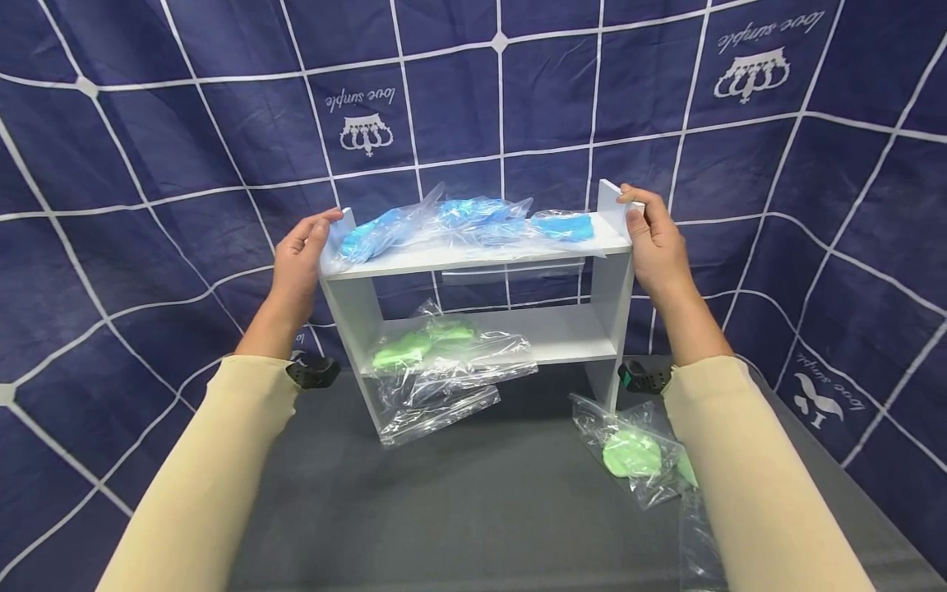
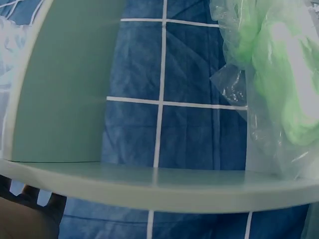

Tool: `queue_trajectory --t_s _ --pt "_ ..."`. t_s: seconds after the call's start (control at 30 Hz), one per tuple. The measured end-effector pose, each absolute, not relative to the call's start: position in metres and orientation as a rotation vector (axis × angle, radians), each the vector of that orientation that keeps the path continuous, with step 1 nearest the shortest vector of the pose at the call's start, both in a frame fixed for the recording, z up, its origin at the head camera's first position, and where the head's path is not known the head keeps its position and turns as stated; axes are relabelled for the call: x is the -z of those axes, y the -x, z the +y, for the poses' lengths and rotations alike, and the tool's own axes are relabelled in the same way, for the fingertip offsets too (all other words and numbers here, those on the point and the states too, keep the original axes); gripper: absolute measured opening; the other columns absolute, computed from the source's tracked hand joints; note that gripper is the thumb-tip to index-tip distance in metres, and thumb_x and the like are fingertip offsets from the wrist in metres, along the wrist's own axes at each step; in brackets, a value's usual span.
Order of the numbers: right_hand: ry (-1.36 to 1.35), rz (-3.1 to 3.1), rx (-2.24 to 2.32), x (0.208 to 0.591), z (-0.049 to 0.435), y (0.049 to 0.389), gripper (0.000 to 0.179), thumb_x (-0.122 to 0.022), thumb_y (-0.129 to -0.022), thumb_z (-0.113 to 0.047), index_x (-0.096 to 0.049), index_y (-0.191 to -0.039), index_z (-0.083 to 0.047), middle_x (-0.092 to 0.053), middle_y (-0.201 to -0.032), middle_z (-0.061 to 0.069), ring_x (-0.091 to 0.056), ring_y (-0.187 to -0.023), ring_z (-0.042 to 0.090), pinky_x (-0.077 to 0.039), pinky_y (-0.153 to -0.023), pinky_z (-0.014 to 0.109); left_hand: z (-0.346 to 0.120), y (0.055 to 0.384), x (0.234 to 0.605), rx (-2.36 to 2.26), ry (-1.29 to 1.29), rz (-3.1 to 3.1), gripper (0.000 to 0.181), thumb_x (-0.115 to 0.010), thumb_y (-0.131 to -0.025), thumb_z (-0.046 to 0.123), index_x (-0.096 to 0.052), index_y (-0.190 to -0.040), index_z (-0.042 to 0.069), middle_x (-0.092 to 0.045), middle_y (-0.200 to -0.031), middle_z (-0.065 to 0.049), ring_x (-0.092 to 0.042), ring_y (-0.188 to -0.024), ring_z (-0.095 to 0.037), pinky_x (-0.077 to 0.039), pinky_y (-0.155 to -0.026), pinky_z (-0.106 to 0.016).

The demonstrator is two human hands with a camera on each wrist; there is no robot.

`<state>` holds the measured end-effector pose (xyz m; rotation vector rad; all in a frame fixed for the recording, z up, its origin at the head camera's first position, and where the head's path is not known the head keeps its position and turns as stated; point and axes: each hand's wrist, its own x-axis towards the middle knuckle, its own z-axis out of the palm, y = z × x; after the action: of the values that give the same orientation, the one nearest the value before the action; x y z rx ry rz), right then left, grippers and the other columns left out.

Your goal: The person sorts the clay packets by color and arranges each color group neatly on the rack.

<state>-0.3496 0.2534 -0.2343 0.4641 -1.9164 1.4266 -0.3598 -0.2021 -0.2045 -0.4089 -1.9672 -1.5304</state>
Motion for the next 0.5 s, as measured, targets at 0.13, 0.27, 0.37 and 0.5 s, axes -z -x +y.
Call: queue_trajectory --t_s 0.13,0.27,0.37,0.5 --pt "-0.427 -1.917 -1.418 0.234 0.255 0.349 0.033 -0.038 -0.106 -0.028 -0.053 -0.132 -0.013 -0.042 -0.159 0.004 -0.034 -0.148 0.01 -0.024 -0.116 0.023 -0.197 0.364 0.208 1.549 0.419 -1.969 0.044 -0.046 -0.105 0.037 -0.065 -0.126 0.004 -0.054 -0.15 0.0 -0.039 -0.146 -0.011 -0.023 -0.122 -0.03" --pt "-0.422 -1.899 -1.429 0.233 0.255 0.35 0.034 -0.038 -0.106 -0.026 -0.052 -0.132 -0.01 -0.042 -0.158 0.005 -0.035 -0.147 0.011 -0.026 -0.114 0.022 -0.195 0.365 0.21 1.593 0.428 -1.921 0.036 -0.045 -0.105 0.037 -0.069 -0.111 0.01 -0.055 -0.148 -0.003 -0.039 -0.145 -0.012 -0.022 -0.122 -0.03" --pt "-0.424 -1.882 -1.438 0.234 0.256 0.351 0.033 -0.039 -0.106 -0.024 -0.053 -0.131 -0.009 -0.043 -0.158 0.006 -0.037 -0.146 0.011 -0.027 -0.113 0.021 -0.193 0.366 0.212 1.603 0.423 -1.886 0.028 -0.044 -0.106 0.036 -0.067 -0.099 0.022 -0.057 -0.146 -0.005 -0.041 -0.144 -0.012 -0.023 -0.121 -0.03" --pt "-0.42 -1.862 -1.44 0.234 0.256 0.352 0.032 -0.041 -0.105 -0.024 -0.055 -0.129 -0.009 -0.045 -0.156 0.007 -0.039 -0.145 0.01 -0.03 -0.112 0.019 -0.19 0.365 0.214 1.613 0.422 -1.856 0.025 -0.043 -0.106 0.034 -0.063 -0.091 0.03 -0.057 -0.145 -0.007 -0.04 -0.145 -0.013 -0.023 -0.121 -0.029"
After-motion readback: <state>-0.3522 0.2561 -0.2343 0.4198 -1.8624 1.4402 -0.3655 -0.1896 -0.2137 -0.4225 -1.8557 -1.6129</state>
